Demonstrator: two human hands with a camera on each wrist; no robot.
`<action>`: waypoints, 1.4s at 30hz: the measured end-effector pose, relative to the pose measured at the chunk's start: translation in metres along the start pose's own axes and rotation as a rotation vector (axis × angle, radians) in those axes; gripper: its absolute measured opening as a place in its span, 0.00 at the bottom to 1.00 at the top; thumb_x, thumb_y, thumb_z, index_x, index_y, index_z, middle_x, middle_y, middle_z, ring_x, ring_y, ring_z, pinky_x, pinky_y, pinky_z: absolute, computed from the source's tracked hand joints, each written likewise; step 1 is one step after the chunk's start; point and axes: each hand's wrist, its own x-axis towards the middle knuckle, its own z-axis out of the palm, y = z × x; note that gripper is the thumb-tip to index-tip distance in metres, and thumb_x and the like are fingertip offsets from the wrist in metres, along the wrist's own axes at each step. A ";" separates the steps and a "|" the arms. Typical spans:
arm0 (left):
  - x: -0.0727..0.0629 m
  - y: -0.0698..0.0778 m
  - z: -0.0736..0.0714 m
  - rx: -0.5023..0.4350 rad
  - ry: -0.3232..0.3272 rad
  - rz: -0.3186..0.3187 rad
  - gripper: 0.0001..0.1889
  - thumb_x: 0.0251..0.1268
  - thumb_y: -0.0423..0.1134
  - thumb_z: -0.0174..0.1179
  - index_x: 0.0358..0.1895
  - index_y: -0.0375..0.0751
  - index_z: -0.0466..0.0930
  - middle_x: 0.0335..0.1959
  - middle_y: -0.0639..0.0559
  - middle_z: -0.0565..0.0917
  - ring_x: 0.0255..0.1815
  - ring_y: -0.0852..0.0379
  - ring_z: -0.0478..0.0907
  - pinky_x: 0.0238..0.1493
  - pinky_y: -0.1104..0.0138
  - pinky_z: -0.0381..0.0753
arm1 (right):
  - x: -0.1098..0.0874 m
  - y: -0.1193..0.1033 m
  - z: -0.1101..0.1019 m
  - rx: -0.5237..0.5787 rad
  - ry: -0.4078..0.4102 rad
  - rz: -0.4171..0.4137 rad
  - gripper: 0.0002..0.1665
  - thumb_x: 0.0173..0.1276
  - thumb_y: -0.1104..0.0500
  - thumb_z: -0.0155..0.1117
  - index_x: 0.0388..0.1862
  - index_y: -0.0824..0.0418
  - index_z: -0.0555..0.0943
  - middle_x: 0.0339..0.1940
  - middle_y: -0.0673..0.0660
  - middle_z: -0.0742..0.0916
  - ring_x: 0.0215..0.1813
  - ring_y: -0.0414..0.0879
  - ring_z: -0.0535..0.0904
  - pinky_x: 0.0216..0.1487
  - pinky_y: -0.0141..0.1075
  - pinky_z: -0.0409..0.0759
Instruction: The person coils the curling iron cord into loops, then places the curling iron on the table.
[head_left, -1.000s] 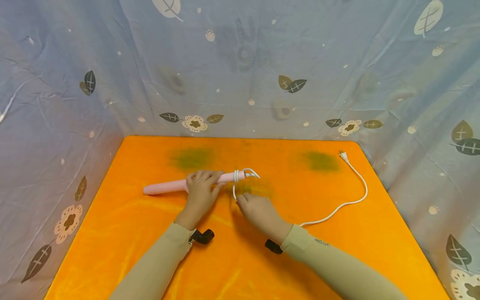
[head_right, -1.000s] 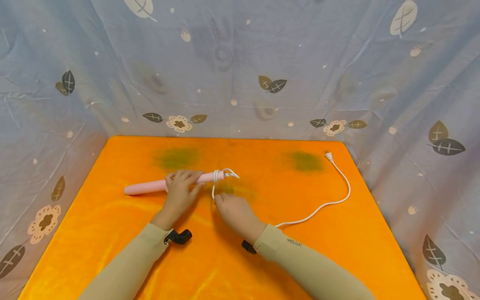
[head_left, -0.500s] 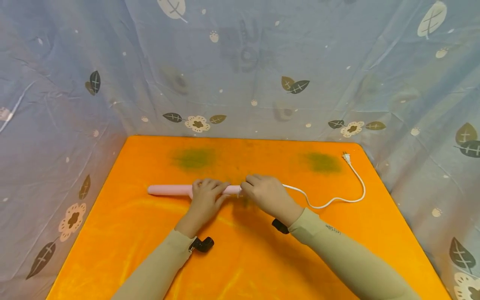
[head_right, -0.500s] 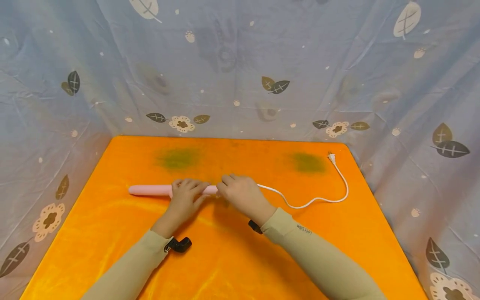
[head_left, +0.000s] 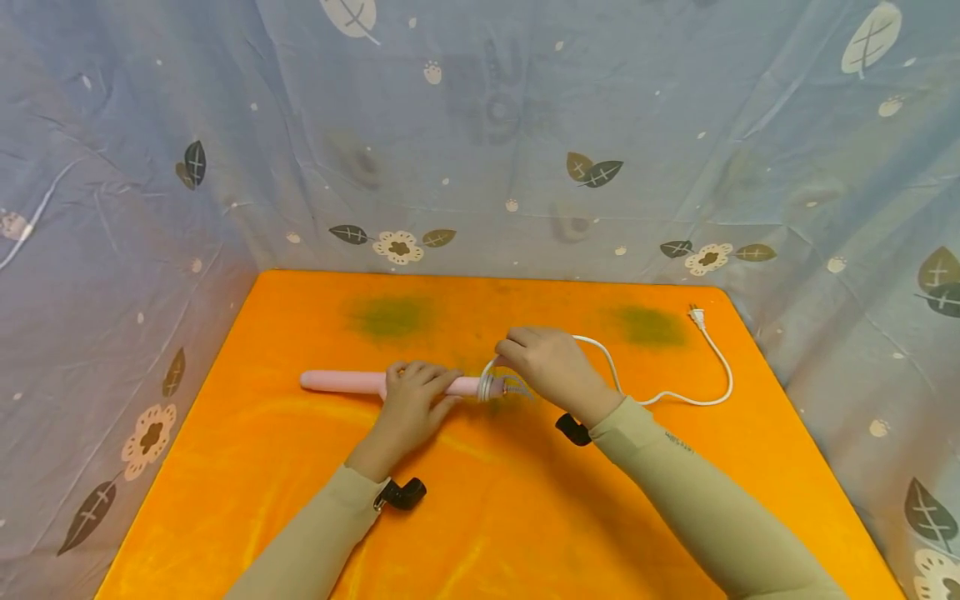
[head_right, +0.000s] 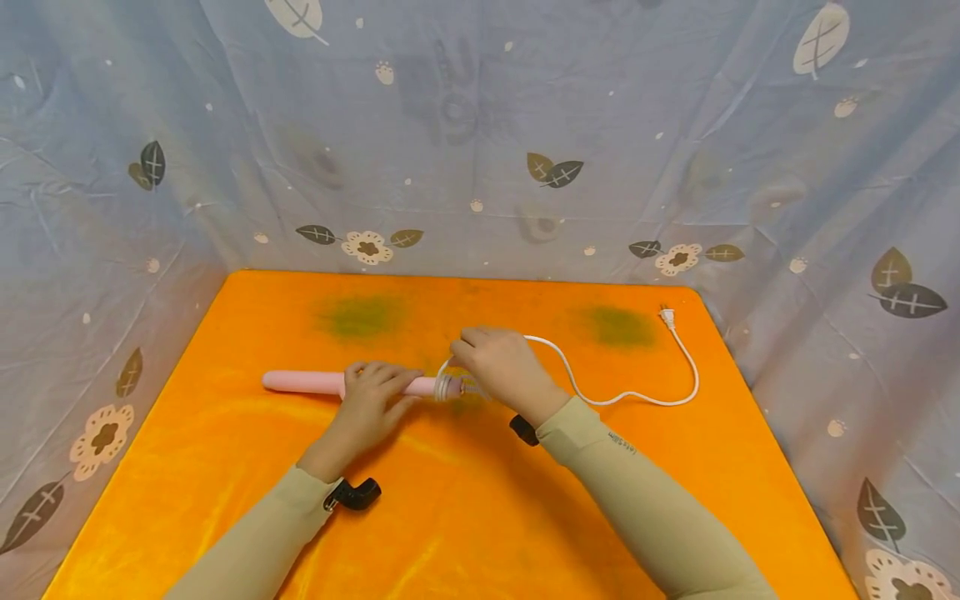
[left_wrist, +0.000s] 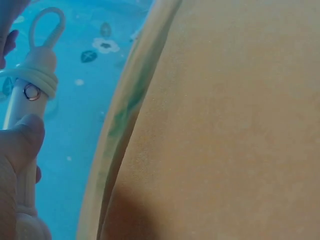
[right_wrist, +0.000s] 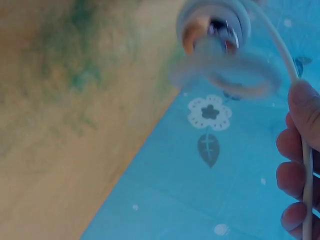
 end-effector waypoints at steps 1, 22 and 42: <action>0.000 0.000 -0.001 -0.004 0.004 0.005 0.21 0.60 0.46 0.68 0.57 0.49 0.82 0.48 0.52 0.82 0.51 0.49 0.73 0.54 0.46 0.57 | 0.000 0.002 0.000 0.010 0.013 0.007 0.10 0.60 0.54 0.72 0.32 0.58 0.81 0.25 0.50 0.78 0.23 0.41 0.73 0.26 0.32 0.76; -0.005 -0.002 0.003 -0.049 0.092 0.088 0.21 0.57 0.46 0.70 0.55 0.47 0.83 0.45 0.52 0.82 0.49 0.49 0.74 0.53 0.46 0.57 | -0.023 0.026 0.037 0.247 -0.060 0.185 0.03 0.63 0.58 0.70 0.35 0.55 0.85 0.26 0.46 0.80 0.27 0.39 0.74 0.32 0.33 0.76; 0.007 0.002 -0.008 -0.158 0.211 0.030 0.23 0.53 0.43 0.72 0.55 0.51 0.83 0.47 0.53 0.83 0.49 0.49 0.74 0.50 0.47 0.55 | -0.043 -0.018 0.071 0.447 -0.094 0.321 0.01 0.67 0.65 0.65 0.36 0.61 0.80 0.29 0.53 0.83 0.29 0.44 0.80 0.31 0.34 0.78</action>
